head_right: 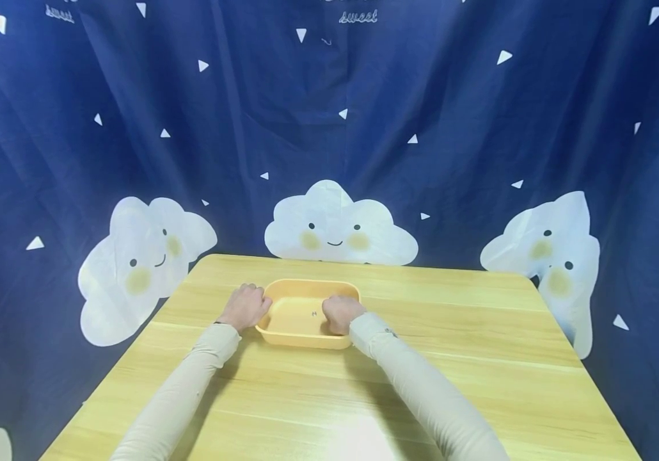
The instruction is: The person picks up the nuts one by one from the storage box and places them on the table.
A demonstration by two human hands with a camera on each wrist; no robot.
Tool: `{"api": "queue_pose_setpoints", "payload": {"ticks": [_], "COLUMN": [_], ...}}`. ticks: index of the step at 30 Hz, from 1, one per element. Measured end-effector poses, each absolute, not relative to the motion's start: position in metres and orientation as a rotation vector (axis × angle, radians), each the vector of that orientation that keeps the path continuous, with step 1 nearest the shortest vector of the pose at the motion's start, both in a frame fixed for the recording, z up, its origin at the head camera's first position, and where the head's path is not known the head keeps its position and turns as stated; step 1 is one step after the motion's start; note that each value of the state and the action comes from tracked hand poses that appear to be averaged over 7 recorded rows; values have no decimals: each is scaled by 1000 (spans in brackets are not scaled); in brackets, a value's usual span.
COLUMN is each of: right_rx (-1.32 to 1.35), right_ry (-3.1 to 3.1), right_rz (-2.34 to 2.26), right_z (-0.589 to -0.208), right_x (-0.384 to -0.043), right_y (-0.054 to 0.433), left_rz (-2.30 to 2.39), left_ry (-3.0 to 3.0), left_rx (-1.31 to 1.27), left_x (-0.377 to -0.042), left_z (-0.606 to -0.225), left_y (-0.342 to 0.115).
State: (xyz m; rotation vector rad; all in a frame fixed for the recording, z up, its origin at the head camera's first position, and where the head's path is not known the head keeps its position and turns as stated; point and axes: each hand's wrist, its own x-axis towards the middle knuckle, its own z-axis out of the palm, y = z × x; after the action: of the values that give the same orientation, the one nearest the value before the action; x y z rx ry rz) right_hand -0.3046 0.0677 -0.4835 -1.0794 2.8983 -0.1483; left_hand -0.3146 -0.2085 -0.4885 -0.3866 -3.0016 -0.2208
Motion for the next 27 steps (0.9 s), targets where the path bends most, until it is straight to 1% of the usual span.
{"api": "queue_pose_setpoints", "payload": {"ticks": [10, 18, 27], "right_rx": [-1074, -1041, -1087], "right_ry": [2872, 2839, 2832], "right_rz": [-192, -313, -367], "right_z": [-478, -474, -468], "right_x": [-305, -306, -303], "right_y": [75, 84, 91], "left_rz": [-228, -238, -232], "left_ry": [-3005, -3004, -3013], "left_rx": [-382, -390, -398], "left_x": [-315, -315, -315], "left_z": [-488, -489, -488], "left_y": [-207, -209, -209]}}
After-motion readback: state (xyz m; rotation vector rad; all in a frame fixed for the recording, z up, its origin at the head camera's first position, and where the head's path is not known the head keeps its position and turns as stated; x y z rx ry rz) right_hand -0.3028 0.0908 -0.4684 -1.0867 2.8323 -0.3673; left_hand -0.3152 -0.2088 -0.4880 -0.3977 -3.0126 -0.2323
